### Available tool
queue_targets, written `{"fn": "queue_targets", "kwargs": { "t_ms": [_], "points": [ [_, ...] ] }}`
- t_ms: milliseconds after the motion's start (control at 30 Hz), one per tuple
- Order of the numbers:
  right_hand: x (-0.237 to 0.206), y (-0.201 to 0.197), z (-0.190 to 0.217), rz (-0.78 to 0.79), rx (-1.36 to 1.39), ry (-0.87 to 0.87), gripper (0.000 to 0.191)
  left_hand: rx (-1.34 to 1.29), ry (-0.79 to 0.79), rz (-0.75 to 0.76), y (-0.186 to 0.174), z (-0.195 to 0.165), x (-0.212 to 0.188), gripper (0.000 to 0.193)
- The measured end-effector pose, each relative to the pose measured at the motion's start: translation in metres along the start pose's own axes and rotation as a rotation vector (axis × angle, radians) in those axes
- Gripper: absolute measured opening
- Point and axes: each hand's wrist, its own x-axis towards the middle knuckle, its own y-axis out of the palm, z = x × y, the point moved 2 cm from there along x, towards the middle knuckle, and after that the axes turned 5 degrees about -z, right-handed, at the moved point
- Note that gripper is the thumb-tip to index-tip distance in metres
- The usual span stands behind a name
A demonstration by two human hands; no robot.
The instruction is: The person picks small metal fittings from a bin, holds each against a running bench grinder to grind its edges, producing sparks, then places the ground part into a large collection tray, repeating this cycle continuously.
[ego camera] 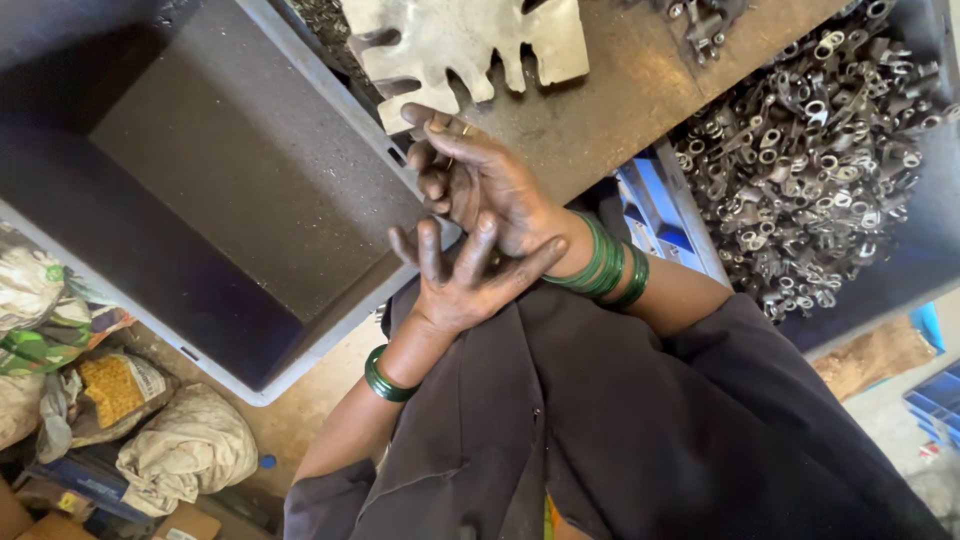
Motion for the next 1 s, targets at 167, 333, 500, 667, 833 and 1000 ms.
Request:
{"fn": "queue_targets", "kwargs": {
  "t_ms": [167,333,500,667,833,1000],
  "points": [
    [-0.005,-0.007,0.004,-0.044,0.079,-0.009,0.043,0.0,0.05,-0.075,-0.002,0.001,-0.012,0.034],
    [-0.001,-0.015,-0.001,-0.077,0.053,0.043,0.047,-0.157,0.012,0.012,0.017,0.0,-0.025,0.036],
    [0.014,-0.022,0.0,-0.097,0.009,-0.031,0.047,-0.313,0.013,-0.099,0.029,0.008,-0.024,0.024],
    [0.02,-0.024,-0.006,-0.034,-0.069,-0.059,0.047,-0.297,0.059,0.007,0.037,0.016,-0.021,0.03],
    [0.021,-0.03,-0.005,-0.007,-0.138,-0.154,0.044,-0.355,0.071,0.106,0.043,0.019,-0.021,0.029],
    [0.015,-0.044,0.0,-0.089,-0.033,-0.165,0.033,-0.354,0.104,0.126,0.037,0.022,-0.015,0.028]
  ]
}}
